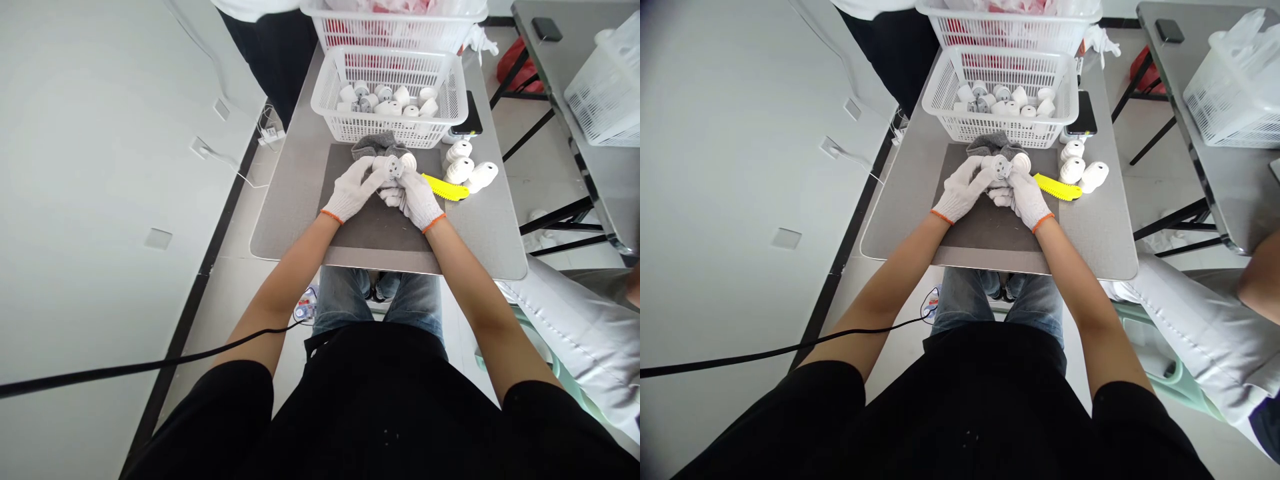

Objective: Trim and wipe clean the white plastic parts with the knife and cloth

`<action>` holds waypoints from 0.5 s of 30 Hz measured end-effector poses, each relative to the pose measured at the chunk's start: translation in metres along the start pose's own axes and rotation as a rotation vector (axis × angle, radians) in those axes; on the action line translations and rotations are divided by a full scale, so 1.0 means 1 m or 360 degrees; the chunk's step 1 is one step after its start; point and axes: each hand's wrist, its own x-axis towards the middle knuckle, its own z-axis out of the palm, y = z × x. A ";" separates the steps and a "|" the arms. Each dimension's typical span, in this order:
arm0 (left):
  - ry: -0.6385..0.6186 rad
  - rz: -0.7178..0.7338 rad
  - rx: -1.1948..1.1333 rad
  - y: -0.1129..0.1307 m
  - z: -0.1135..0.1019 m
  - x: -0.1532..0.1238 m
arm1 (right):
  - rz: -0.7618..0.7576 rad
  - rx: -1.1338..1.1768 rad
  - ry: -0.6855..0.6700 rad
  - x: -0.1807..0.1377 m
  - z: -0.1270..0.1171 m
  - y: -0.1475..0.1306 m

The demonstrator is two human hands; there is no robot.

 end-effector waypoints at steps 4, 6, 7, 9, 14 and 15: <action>0.0128 0.0042 0.0032 -0.003 0.001 0.001 | -0.0033 0.0087 -0.0092 -0.003 0.001 -0.001; 0.0169 0.0055 0.0033 -0.005 0.002 0.002 | -0.0076 0.0046 -0.0115 -0.005 0.002 -0.001; 0.0180 0.0058 0.0033 -0.007 0.002 0.003 | -0.0088 0.0027 -0.0114 -0.005 0.002 0.000; 0.0173 0.0067 0.0017 -0.008 0.002 0.004 | -0.0093 0.0021 -0.0095 -0.005 0.003 0.000; 0.0080 0.0216 -0.0163 -0.005 0.001 0.003 | -0.0007 0.0057 -0.0083 -0.004 0.002 0.000; 0.0062 0.0251 -0.0197 -0.003 0.000 0.002 | 0.0035 0.0041 -0.0084 -0.004 0.002 -0.001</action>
